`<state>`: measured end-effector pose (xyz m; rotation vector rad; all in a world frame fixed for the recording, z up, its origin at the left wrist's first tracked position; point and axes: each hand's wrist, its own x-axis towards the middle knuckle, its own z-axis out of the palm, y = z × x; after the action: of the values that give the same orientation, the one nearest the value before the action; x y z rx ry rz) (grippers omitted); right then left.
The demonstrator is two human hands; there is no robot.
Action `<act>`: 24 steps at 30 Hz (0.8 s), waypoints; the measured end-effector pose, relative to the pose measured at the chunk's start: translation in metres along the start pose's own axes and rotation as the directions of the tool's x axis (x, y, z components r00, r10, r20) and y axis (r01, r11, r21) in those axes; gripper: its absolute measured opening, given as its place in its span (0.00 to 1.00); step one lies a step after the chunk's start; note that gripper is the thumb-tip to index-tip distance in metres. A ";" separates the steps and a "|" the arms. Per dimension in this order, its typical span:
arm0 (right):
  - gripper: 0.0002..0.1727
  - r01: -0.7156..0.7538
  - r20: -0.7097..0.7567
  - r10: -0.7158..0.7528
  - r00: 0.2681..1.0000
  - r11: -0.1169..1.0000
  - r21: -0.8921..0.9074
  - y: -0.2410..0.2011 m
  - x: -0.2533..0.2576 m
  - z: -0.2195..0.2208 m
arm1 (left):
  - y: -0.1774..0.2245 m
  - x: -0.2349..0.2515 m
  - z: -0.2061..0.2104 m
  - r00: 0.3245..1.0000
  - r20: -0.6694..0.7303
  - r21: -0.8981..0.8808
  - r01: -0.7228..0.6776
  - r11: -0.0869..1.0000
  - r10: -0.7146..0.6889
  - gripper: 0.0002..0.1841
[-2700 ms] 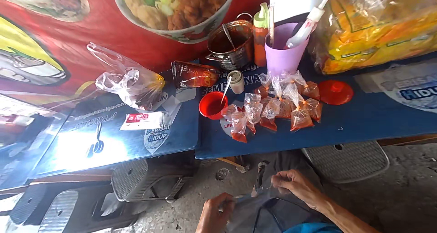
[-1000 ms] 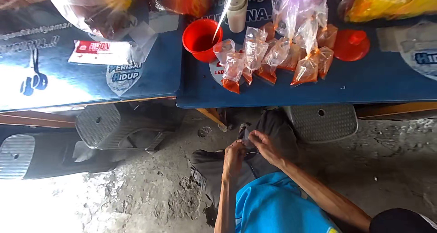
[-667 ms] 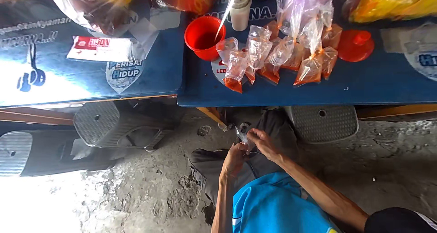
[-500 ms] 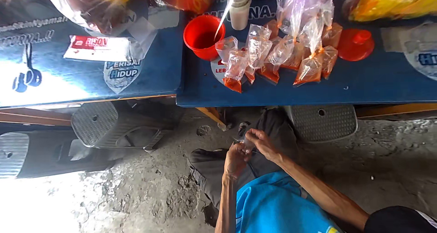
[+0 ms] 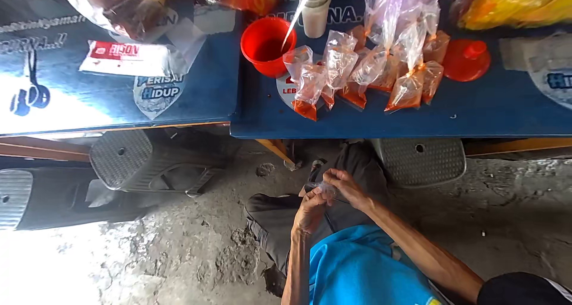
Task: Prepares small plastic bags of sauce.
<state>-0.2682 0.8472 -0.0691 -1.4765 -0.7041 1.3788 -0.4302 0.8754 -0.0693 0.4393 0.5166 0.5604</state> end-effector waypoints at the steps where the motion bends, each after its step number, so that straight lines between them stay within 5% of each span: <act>1: 0.10 0.049 -0.007 -0.049 0.999 0.997 -0.054 0.000 -0.002 -0.004 | 0.001 -0.001 0.000 0.999 -0.029 0.032 -0.026 0.999 0.027 0.13; 4: 0.20 0.217 0.086 -0.202 0.976 0.940 -0.264 -0.008 -0.012 -0.021 | 0.008 -0.002 0.002 0.989 -0.115 0.255 -0.061 0.965 0.093 0.18; 7: 0.22 0.209 0.195 -0.139 0.971 0.890 -0.405 -0.022 -0.020 -0.028 | 0.011 0.001 0.008 0.991 -0.104 0.378 -0.036 0.925 0.081 0.19; 11: 0.15 0.183 0.130 -0.134 0.982 0.827 -0.531 -0.029 -0.020 -0.026 | 0.009 0.009 0.014 0.989 -0.119 0.505 -0.013 0.863 0.084 0.11; 13: 0.16 0.190 0.075 -0.182 0.980 0.777 -0.600 -0.026 -0.023 -0.020 | 0.005 0.011 0.020 0.957 -0.213 0.589 -0.035 0.808 0.197 0.10; 17: 0.16 0.213 0.022 -0.252 0.967 0.765 -0.607 -0.022 -0.026 -0.014 | -0.005 0.012 0.018 0.809 -0.263 0.908 0.024 0.418 0.525 0.28; 20: 0.14 0.222 -0.024 -0.319 0.947 0.712 -0.666 -0.020 -0.029 -0.006 | -0.002 0.011 0.027 0.767 -0.174 0.980 0.196 0.033 0.617 0.17; 24: 0.12 0.192 -0.117 -0.438 0.891 0.599 -0.777 -0.014 -0.027 0.002 | -0.002 0.012 0.044 0.755 -0.131 0.968 0.237 -0.081 0.643 0.11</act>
<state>-0.2731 0.8289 -0.0457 -2.0082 -1.3749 0.5347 -0.3964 0.8704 -0.0399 1.9782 1.5814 0.5441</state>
